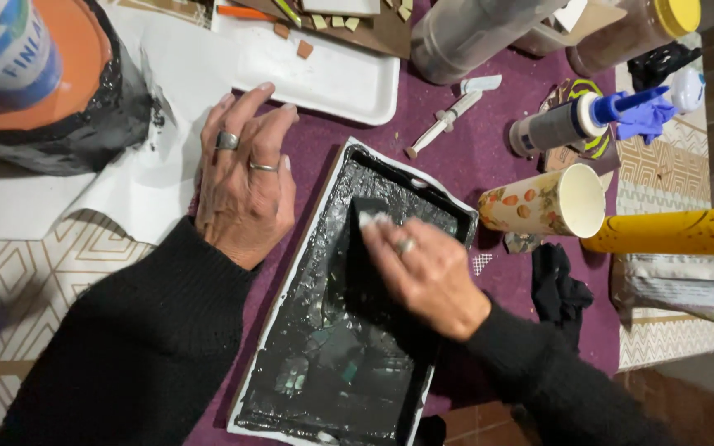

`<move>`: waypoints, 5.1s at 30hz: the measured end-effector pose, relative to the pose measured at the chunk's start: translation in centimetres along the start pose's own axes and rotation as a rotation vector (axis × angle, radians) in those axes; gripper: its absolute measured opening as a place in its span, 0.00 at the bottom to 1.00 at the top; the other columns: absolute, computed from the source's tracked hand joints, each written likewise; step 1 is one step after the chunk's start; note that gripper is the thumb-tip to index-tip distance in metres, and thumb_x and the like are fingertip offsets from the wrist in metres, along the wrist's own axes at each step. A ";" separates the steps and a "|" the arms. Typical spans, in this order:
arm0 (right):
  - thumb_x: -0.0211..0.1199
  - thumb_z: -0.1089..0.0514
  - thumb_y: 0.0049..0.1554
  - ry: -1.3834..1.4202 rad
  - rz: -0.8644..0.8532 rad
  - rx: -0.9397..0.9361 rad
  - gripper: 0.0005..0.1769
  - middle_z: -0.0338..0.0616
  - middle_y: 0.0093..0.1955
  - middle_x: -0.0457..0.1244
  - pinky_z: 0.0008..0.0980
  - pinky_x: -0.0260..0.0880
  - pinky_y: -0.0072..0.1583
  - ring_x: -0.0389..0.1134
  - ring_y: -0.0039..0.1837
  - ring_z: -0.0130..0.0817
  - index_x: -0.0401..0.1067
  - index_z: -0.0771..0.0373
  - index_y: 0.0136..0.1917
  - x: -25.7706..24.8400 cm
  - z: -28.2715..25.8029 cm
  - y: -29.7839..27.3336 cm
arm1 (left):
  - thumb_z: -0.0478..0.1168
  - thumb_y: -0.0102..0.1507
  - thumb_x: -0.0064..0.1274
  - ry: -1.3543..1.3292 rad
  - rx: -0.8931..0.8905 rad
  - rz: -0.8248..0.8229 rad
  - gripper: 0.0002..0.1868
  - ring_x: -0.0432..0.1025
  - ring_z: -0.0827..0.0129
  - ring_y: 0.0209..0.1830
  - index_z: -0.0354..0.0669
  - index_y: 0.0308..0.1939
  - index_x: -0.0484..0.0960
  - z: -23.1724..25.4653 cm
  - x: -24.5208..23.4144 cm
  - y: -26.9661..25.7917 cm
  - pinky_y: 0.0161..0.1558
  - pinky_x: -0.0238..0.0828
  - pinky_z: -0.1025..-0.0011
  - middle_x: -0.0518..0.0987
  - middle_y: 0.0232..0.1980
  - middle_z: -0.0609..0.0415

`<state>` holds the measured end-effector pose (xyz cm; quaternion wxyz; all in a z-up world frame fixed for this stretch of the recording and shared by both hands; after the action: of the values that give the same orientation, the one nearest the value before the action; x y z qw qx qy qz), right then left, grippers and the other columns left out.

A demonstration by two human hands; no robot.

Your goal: Applying black grout to a mosaic tray and cleaning a mosaic pot.

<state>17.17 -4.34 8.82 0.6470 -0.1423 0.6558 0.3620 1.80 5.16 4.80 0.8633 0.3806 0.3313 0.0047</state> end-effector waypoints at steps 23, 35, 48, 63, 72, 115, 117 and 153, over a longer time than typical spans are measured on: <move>0.65 0.69 0.57 0.062 -0.055 -0.235 0.17 0.59 0.56 0.66 0.27 0.71 0.41 0.66 0.44 0.34 0.74 0.75 0.59 -1.2 -6.1 -0.8 | 0.18 0.59 0.52 0.011 0.014 0.008 0.29 0.64 0.51 0.71 0.32 0.63 0.64 0.7 -0.9 0.6 0.74 0.53 0.42 0.78 0.58 0.37; 0.65 0.64 0.58 -0.283 0.047 -0.030 0.14 0.48 0.51 0.69 0.24 0.64 0.36 0.62 0.40 0.29 0.74 0.68 0.58 2.3 1.0 2.2 | 0.19 0.60 0.51 0.012 0.021 0.035 0.27 0.65 0.50 0.72 0.30 0.62 0.66 1.0 -1.2 0.8 0.73 0.55 0.42 0.80 0.55 0.38; 0.65 0.68 0.58 0.065 -0.069 -0.226 0.13 0.61 0.52 0.68 0.27 0.72 0.39 0.66 0.42 0.34 0.75 0.76 0.56 -0.3 -7.8 -0.4 | 0.19 0.60 0.50 -0.004 0.016 0.029 0.30 0.63 0.54 0.72 0.35 0.65 0.64 -0.3 0.4 -0.3 0.76 0.47 0.42 0.81 0.54 0.40; 0.67 0.64 0.57 0.146 -0.053 -0.604 0.13 0.43 0.55 0.71 0.19 0.65 0.38 0.61 0.41 0.21 0.79 0.63 0.57 -4.3 -7.8 -3.2 | 0.20 0.61 0.56 0.102 0.089 0.058 0.34 0.63 0.54 0.75 0.40 0.69 0.61 -1.5 2.9 -1.3 0.77 0.45 0.43 0.86 0.62 0.41; 0.65 0.66 0.60 0.563 -0.042 -0.649 0.05 0.59 0.63 0.66 0.30 0.67 0.42 0.66 0.44 0.36 0.75 0.69 0.50 -2.7 -8.2 -0.7 | 0.18 0.59 0.58 0.135 0.128 0.076 0.38 0.63 0.54 0.72 0.37 0.70 0.60 -0.5 1.6 -1.0 0.77 0.46 0.48 0.80 0.64 0.44; 0.54 0.62 0.61 0.350 0.059 -1.023 0.09 0.56 0.57 0.70 0.18 0.64 0.37 0.65 0.39 0.26 0.75 0.63 0.49 -3.2 -11.5 -2.5 | 0.26 0.64 0.57 0.176 0.099 0.035 0.33 0.73 0.57 0.69 0.38 0.71 0.63 -0.5 1.7 -1.1 0.73 0.60 0.56 0.72 0.72 0.51; 0.57 0.63 0.59 0.465 -0.043 -1.027 0.05 0.62 0.58 0.69 0.26 0.66 0.38 0.63 0.38 0.30 0.70 0.60 0.40 -2.8 -10.9 -3.6 | 0.26 0.66 0.58 0.184 0.098 0.049 0.38 0.71 0.61 0.70 0.45 0.75 0.57 -1.2 2.4 -1.3 0.74 0.61 0.57 0.74 0.73 0.53; 0.56 0.63 0.59 0.228 -0.068 -0.854 0.14 0.62 0.62 0.67 0.23 0.65 0.38 0.64 0.39 0.29 0.73 0.71 0.57 -2.5 -9.8 -4.0 | 0.21 0.66 0.61 0.087 0.288 0.047 0.28 0.63 0.52 0.74 0.32 0.68 0.69 2.2 0.2 -0.6 0.76 0.36 0.43 0.78 0.66 0.40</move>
<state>12.77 -14.32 9.07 0.4650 -0.4573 0.5097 0.5611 3.06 3.29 5.36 0.7843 0.5075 0.3568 -0.0060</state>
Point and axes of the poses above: each hand's wrist, its own y-axis towards the middle knuckle, its own x-axis out of the palm, z = x × y, the point moved 7 cm from there along y, towards the middle knuckle
